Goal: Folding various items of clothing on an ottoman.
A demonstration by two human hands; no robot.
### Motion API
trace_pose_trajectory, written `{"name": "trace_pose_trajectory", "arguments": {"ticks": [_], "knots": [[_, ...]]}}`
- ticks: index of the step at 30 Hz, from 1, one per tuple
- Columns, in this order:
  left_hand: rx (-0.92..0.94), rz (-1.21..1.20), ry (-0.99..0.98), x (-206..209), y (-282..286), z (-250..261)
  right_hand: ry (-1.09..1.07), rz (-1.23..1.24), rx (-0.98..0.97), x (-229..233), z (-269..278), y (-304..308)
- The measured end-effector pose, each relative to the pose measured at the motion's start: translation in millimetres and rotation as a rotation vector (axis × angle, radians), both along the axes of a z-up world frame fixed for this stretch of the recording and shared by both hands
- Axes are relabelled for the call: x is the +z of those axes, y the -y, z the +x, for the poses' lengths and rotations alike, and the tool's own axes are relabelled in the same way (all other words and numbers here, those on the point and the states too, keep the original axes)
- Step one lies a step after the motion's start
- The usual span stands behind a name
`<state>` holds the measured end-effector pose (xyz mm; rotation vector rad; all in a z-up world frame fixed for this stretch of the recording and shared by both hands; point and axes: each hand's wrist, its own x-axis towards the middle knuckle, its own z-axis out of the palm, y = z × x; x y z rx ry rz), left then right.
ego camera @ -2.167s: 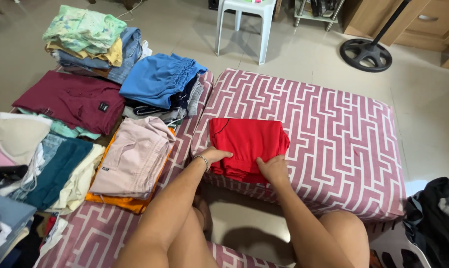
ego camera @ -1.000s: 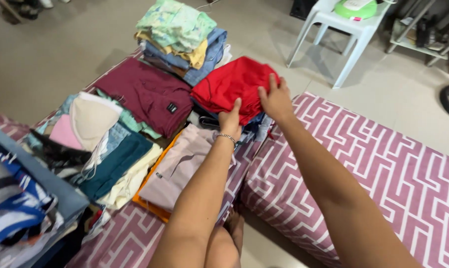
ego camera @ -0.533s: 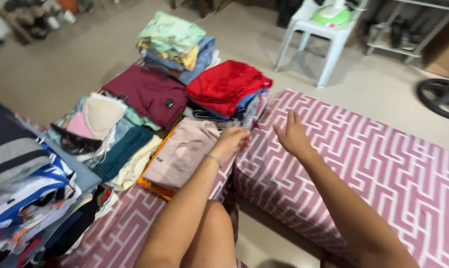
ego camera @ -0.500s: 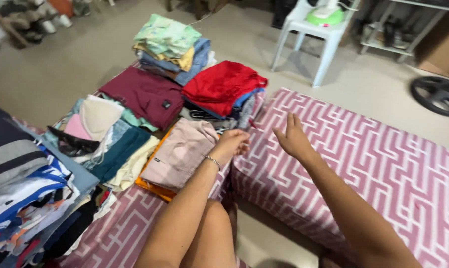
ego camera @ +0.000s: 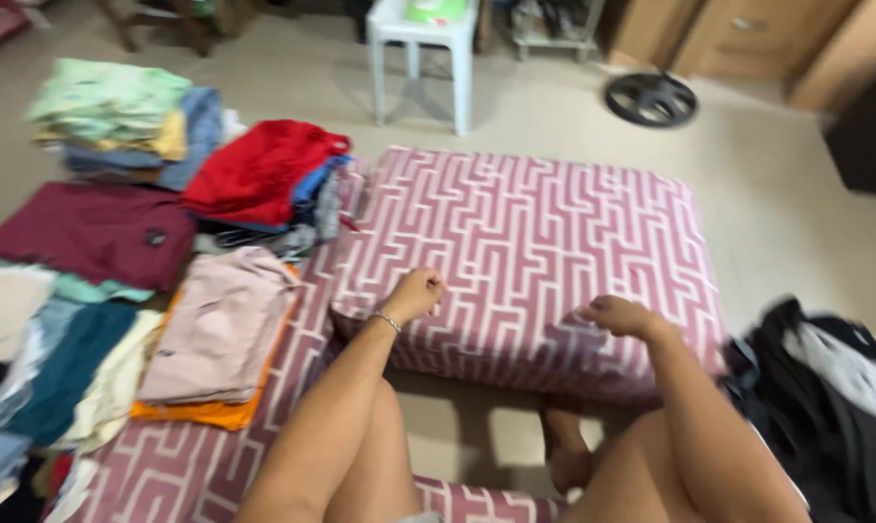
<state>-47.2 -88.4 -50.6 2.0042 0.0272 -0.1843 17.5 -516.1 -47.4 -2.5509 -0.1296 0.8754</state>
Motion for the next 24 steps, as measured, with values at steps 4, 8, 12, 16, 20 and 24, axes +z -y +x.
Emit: {"name": "trace_pose_trajectory", "arguments": {"ticks": [4, 8, 12, 16, 20, 24], "knots": [[-0.153, 0.036, -0.024, 16.6, 51.4, -0.7, -0.054, 0.434, -0.283, -34.2, -13.2, 96.0], [-0.339, 0.176, 0.257, 33.6, 114.0, 24.1, -0.038, 0.361, -0.44, -1.8, -49.0, 137.0], [-0.343, 0.185, 0.202, 55.0, 173.7, 5.9, -0.046, 0.268, -0.524, -11.4, -68.4, 164.1], [-0.451, 0.188, 0.161, 21.0, 217.2, 1.3, 0.084, 0.338, -0.69, -13.6, -78.2, 190.5], [-0.553, 0.231, 0.097, 38.0, 245.0, -14.7, 0.575, 0.181, -0.867, -8.1, -101.0, 219.5], [-0.641, 0.261, 0.192, 8.2, 225.6, -2.9, 1.036, -0.193, -0.838, -5.1, -125.7, 236.9]]}}
